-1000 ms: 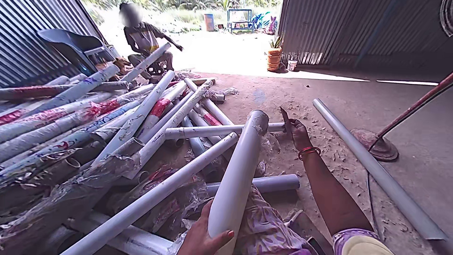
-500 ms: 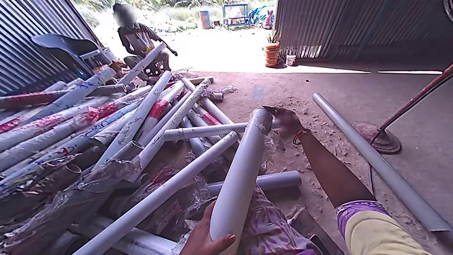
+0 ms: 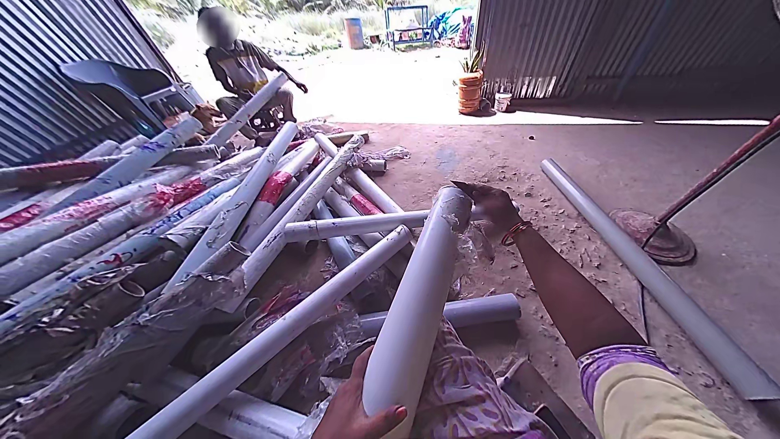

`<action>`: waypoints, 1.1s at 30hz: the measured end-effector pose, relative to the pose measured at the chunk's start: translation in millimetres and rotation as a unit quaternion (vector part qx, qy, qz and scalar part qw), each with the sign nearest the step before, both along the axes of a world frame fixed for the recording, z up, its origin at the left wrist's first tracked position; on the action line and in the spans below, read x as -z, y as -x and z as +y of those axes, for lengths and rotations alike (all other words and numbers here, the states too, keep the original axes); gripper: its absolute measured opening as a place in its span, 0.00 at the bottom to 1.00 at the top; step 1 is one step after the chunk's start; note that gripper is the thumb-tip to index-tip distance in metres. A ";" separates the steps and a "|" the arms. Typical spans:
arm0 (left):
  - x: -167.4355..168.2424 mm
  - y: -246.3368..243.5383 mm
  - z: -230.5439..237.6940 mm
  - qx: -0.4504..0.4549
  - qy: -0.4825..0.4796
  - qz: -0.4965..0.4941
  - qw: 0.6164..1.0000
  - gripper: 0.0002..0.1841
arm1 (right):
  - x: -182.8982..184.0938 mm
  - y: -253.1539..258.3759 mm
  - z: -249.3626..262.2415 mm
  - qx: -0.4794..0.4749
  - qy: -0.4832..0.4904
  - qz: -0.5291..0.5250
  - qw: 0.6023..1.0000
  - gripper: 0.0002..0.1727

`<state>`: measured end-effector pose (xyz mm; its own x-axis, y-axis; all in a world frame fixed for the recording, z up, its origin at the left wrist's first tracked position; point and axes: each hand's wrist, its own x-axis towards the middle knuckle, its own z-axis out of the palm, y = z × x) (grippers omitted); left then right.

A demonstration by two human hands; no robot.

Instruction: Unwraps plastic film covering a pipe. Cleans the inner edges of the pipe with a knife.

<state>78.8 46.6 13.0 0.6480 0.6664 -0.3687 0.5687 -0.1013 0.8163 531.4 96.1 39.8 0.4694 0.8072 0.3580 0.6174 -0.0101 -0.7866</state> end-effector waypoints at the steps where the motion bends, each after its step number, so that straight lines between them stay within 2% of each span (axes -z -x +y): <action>1: -0.2 -0.5 -0.1 0.001 -0.001 0.000 1.000 0.61 | -3.8 1.6 -1.1 0.000 0.017 -0.037 0.999 0.17; 5: -0.8 -2.0 1.5 0.005 -0.011 0.008 1.000 0.60 | -10.3 13.3 -3.0 -0.027 0.053 -0.112 0.992 0.16; 11: 1.5 1.7 4.3 -0.008 0.006 -0.004 1.000 0.60 | -14.5 26.9 -9.6 -0.104 0.063 -0.067 0.990 0.15; 14: 1.7 2.4 2.6 -0.019 0.017 -0.014 1.000 0.60 | -13.4 22.7 -5.7 -0.046 -0.016 0.016 0.999 0.17; 17: 0.3 0.8 0.1 -0.020 0.018 -0.010 1.000 0.59 | -13.0 9.4 2.0 0.024 -0.010 -0.049 0.998 0.17; 22: -1.7 -1.1 1.2 -0.012 0.010 -0.001 1.000 0.60 | -13.4 20.6 0.1 0.018 0.031 -0.162 0.986 0.17; 26: -2.3 -2.7 1.4 -0.006 -0.008 0.015 1.000 0.60 | -13.3 16.0 5.0 -0.024 0.067 -0.180 0.981 0.16; 29: -3.6 -1.8 0.7 -0.003 -0.006 0.016 1.000 0.60 | -19.1 3.1 6.6 -0.078 0.068 -0.145 0.984 0.16; 31: -3.3 -1.9 0.1 -0.008 -0.003 0.009 1.000 0.60 | -14.9 -6.1 10.8 -0.064 0.022 -0.096 0.993 0.15; 33: -3.5 -2.6 -0.9 -0.012 0.001 0.007 1.000 0.59 | -15.5 -7.2 12.3 -0.040 0.017 -0.105 0.993 0.16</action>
<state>81.4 45.8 16.5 0.6271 0.6803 -0.3794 0.5822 -0.0859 0.8085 538.6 108.4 55.3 0.3200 0.8522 0.4139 0.7682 0.0223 -0.6399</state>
